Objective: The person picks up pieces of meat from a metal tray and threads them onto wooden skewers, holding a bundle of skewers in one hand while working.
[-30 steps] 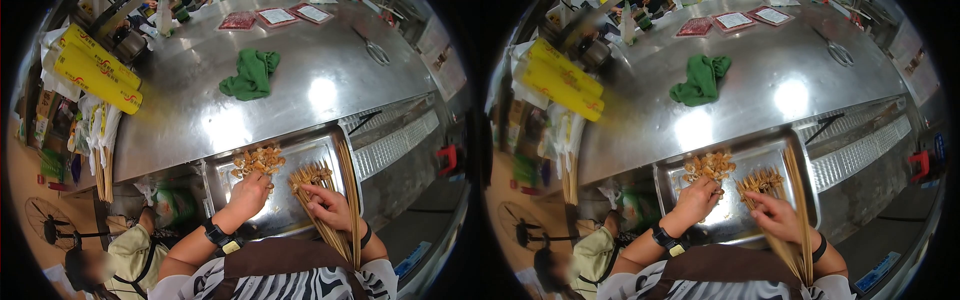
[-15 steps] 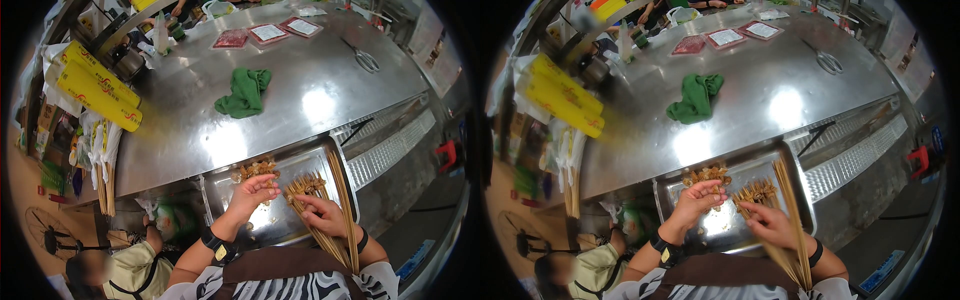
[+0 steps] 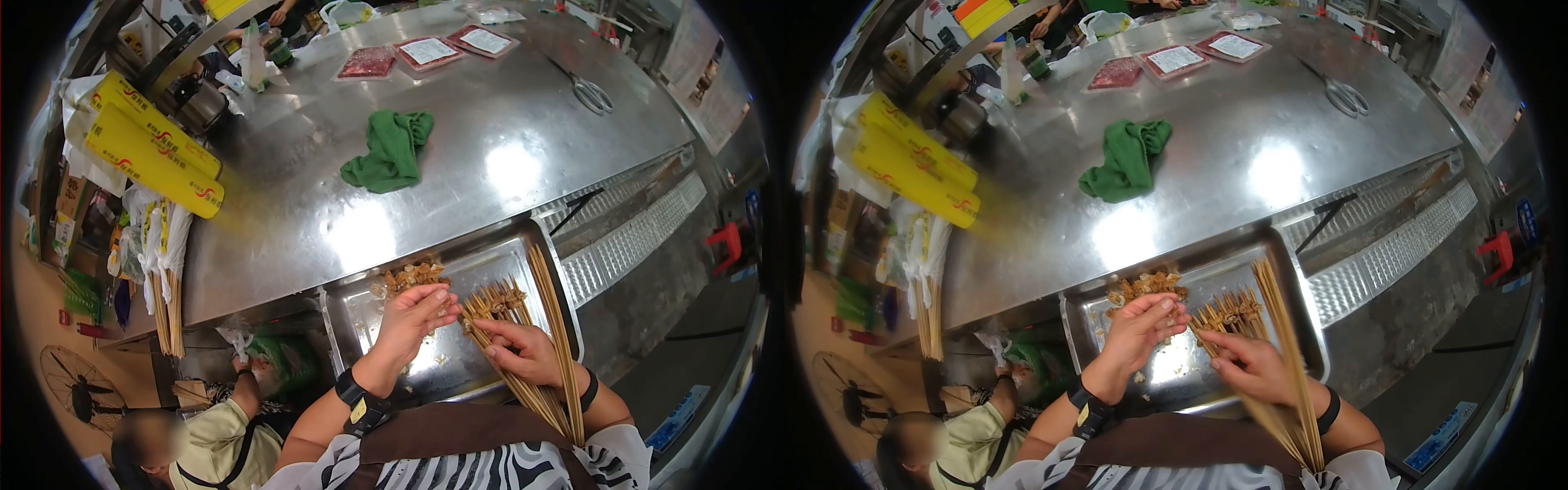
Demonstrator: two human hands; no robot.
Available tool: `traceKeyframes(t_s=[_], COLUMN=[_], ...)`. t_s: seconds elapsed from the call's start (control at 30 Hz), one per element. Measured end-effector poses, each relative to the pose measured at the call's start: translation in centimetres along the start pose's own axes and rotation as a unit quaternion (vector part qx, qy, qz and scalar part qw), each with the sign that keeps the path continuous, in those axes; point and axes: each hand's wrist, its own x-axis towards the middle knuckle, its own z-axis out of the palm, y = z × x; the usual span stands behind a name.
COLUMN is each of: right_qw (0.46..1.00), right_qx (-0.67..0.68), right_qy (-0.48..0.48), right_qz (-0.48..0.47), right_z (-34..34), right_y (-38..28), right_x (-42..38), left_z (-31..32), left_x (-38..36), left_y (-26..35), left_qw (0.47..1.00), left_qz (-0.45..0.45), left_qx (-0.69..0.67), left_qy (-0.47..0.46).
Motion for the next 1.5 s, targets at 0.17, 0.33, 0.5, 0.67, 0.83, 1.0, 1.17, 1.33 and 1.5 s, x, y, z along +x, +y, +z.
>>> traceKeyframes(t_s=[0.17, 0.33, 0.5, 0.67, 0.83, 1.0, 1.17, 1.33, 1.5], right_qw=[1.000, 0.998, 1.000, 0.999, 0.999, 0.996, 0.995, 0.993, 0.993], right_qx=[-0.018, -0.050, -0.020, -0.028, -0.041, -0.070, -0.085, -0.104, -0.099], right_qy=[0.009, 0.007, 0.011, 0.018, 0.023, 0.041, 0.045, 0.046, 0.054], right_qz=[-0.005, -0.030, 0.004, -0.001, 0.017, -0.027, -0.028, -0.042, -0.029], right_z=[-0.1, -0.2, -0.1, -0.1, 0.0, 0.2, 0.2, 0.2, 0.1], right_y=[-0.1, 0.2, -0.2, -0.3, -0.3, -0.2, -0.2, 0.5, 0.3], right_x=[0.0, 0.1, 0.0, 0.0, 0.0, 0.2, 0.2, 0.2, 0.1], left_z=[1.0, 1.2, 1.4, 1.7, 1.5, 1.6, 1.8, 1.9, 2.0], left_x=[0.3, 0.3, 0.4, 0.3, 0.4, 0.3, 0.2, 0.2, 0.3], left_y=[0.0, 0.0, -0.3, -0.2, -0.3, -0.4, -0.6, -0.7, -0.8], left_qw=[1.000, 0.999, 0.998, 0.999, 0.999, 0.999, 0.996, 0.992, 0.985], left_qz=[0.027, 0.042, 0.047, 0.039, 0.040, 0.048, 0.079, 0.102, 0.133], left_qx=[0.002, 0.018, 0.020, 0.015, 0.011, 0.016, 0.041, 0.070, 0.110], left_qy=[0.000, 0.010, 0.023, 0.019, 0.012, 0.012, 0.024, 0.023, 0.023])
